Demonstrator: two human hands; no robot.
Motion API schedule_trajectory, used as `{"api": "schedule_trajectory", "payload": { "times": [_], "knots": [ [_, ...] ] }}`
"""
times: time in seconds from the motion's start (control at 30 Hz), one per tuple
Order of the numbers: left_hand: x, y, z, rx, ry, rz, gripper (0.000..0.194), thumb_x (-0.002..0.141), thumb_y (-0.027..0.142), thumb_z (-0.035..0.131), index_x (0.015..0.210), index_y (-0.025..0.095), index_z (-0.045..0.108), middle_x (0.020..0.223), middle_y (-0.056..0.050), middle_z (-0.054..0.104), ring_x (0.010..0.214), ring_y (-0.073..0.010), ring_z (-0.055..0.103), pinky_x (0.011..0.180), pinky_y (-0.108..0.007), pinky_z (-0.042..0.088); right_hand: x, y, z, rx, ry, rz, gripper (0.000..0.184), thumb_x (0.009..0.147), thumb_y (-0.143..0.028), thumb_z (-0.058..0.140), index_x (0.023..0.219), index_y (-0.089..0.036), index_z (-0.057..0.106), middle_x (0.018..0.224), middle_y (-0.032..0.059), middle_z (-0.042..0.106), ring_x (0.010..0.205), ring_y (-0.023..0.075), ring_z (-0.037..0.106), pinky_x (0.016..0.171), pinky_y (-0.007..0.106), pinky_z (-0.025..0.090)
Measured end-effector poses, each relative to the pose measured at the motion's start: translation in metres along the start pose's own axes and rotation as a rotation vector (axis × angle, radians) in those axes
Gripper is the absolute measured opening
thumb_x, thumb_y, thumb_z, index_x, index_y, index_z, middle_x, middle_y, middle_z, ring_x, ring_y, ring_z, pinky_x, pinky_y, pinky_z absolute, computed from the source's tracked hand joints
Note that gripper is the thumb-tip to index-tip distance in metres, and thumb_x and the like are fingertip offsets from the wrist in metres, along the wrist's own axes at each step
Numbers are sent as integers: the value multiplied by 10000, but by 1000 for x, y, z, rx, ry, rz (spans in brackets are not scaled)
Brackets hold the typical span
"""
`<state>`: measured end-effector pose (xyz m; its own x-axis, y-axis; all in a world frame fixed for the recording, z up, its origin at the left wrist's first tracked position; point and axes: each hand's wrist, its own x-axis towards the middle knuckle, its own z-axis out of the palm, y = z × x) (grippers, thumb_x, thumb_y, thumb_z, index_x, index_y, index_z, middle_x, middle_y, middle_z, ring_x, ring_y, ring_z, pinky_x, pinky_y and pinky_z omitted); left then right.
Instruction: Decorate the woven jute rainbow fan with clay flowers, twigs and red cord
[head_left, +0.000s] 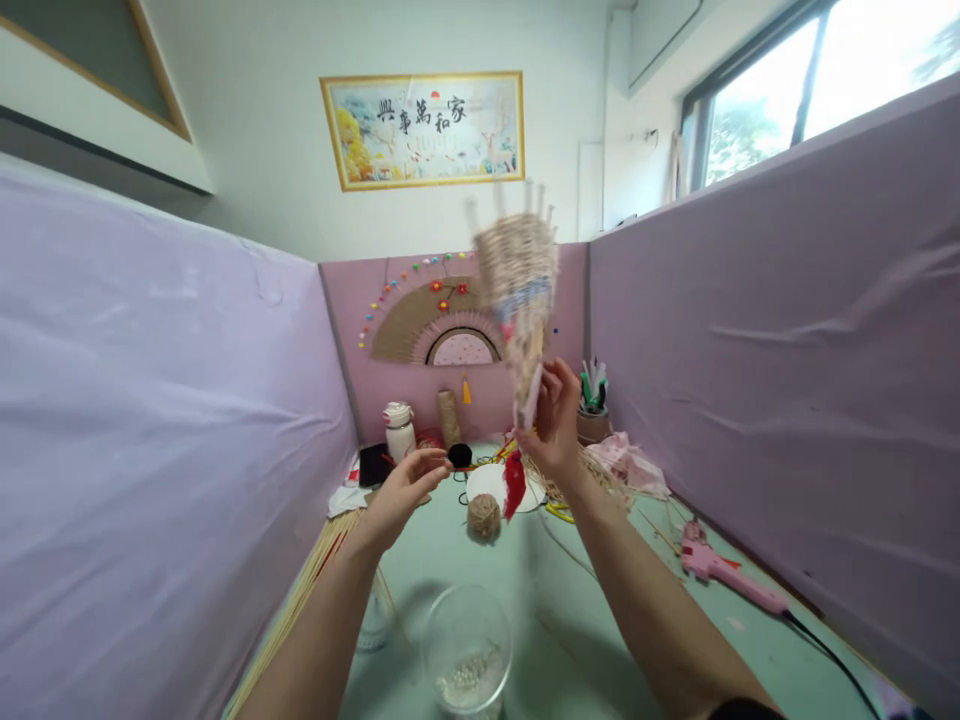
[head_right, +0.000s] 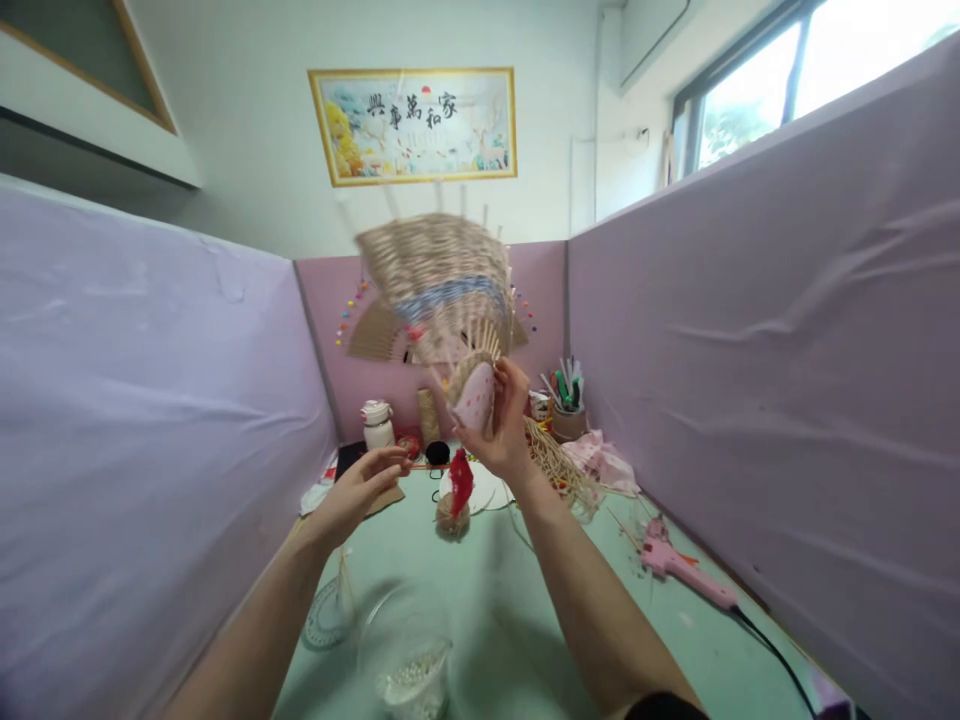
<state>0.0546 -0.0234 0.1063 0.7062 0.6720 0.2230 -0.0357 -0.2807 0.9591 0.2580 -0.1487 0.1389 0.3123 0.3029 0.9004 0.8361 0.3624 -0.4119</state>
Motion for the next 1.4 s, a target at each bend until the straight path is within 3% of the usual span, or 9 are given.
{"api": "schedule_trajectory", "payload": {
  "times": [0.17, 0.27, 0.37, 0.47, 0.6, 0.77, 0.9, 1.13, 1.4],
  "knots": [
    [-1, 19, 16, 106, -320, -103, 338, 765, 456, 727, 978, 193, 736, 1041, -115, 733, 971, -229, 667, 820, -322, 474, -2, -11, -4, 624, 305, 264, 952, 689, -749, 507, 1469, -277, 233, 1349, 126, 525, 1254, 286, 527, 1013, 445, 446],
    [-9, 26, 23, 157, -644, -20, 307, 821, 437, 684, 1010, 207, 762, 1056, -118, 740, 1001, -252, 663, 888, -352, 471, -6, -15, -9, 849, 322, 415, 709, 723, -708, 505, 1320, -328, 472, 1141, 60, 666, 1135, 267, 604, 957, 445, 487],
    [-10, 24, 34, 35, -757, -22, 456, 809, 420, 714, 1225, 236, 679, 1197, -136, 700, 1122, -284, 630, 945, -396, 459, -7, -20, -6, 949, 318, 478, 593, 740, -716, 485, 1171, -323, 591, 1021, 54, 706, 1075, 270, 634, 939, 451, 501],
    [-2, 19, 46, -212, -679, -33, 630, 785, 395, 755, 1370, 273, 555, 1363, -153, 598, 1255, -289, 554, 1021, -422, 412, -9, -25, 5, 1077, 327, 551, 562, 717, -710, 533, 1103, -311, 621, 993, 52, 719, 1036, 265, 651, 933, 445, 512],
    [7, 16, 60, -556, -536, -45, 613, 802, 561, 683, 1338, 285, 575, 1502, -123, 464, 1383, -316, 417, 1094, -466, 345, -20, -21, 26, 1172, 350, 613, 545, 686, -619, 613, 1119, -289, 596, 994, 25, 724, 989, 237, 667, 947, 429, 517],
    [10, 10, 61, -787, -346, -60, 595, 800, 618, 651, 1244, 222, 640, 1342, -114, 622, 1392, -308, 409, 1153, -477, 308, -36, -8, 46, 1217, 324, 685, 434, 687, -422, 669, 1088, -273, 596, 969, 1, 724, 934, 211, 675, 938, 401, 523],
    [12, -7, 46, -866, -212, -40, 360, 883, 384, 647, 1208, 230, 647, 1214, -62, 706, 1292, -249, 540, 1168, -459, 323, -44, 0, 53, 1177, 224, 695, 358, 701, -351, 683, 1041, -259, 622, 1011, -4, 716, 1008, 196, 652, 964, 361, 505],
    [5, -52, 23, -851, -36, -116, 384, 866, 233, 663, 1243, 174, 614, 1191, -101, 716, 1190, -251, 630, 1146, -447, 379, -72, 15, 57, 1182, 32, 886, 310, 670, -282, 785, 945, -230, 653, 972, -9, 735, 916, 177, 679, 832, 342, 567],
    [-9, -90, 20, -822, 2, -157, 257, 827, 171, 692, 1084, 165, 711, 1154, -84, 736, 1115, -240, 663, 1121, -478, 402, -105, 36, 61, 1211, -70, 1086, 306, 651, -272, 867, 875, -171, 684, 855, 52, 772, 756, 166, 728, 706, 275, 609]
  ]
}}
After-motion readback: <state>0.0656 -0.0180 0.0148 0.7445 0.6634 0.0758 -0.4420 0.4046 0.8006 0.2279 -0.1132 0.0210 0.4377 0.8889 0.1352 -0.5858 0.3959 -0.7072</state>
